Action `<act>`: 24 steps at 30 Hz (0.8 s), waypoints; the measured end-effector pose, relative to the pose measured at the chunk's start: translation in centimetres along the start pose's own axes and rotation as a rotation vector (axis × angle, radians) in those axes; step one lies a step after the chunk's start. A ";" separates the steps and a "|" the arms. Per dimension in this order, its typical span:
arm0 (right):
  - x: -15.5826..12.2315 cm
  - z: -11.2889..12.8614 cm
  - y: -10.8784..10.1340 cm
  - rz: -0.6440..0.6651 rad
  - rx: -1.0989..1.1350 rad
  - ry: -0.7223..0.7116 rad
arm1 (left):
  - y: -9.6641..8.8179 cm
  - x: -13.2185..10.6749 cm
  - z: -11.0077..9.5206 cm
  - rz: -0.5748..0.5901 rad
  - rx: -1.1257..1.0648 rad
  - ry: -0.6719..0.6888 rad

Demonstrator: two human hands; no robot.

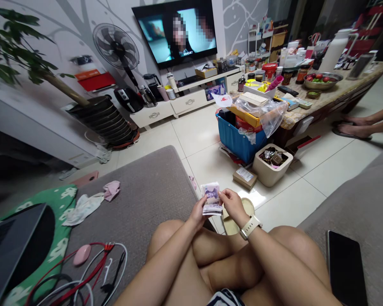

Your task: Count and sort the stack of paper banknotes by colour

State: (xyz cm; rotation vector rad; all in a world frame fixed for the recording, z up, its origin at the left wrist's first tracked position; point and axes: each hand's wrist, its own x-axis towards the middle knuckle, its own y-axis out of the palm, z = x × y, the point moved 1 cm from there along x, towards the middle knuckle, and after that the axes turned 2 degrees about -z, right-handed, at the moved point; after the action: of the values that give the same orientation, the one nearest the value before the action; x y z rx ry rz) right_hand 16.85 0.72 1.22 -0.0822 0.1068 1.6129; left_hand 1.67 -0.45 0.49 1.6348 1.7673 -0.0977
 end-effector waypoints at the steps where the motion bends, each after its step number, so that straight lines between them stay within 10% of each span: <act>1: 0.0 -0.1 -0.1 -0.019 -0.023 0.003 | 0.0 0.0 0.0 -0.002 0.007 -0.001; 24: 0.2 -0.3 -0.6 -0.109 -0.265 0.057 | -0.6 1.2 1.0 0.025 0.030 0.050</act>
State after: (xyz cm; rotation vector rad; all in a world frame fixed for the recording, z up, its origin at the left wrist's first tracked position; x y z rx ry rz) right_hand 17.46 0.92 0.90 -0.3332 -0.0674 1.5090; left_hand 1.64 -0.05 -1.18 1.6935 1.7899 -0.0729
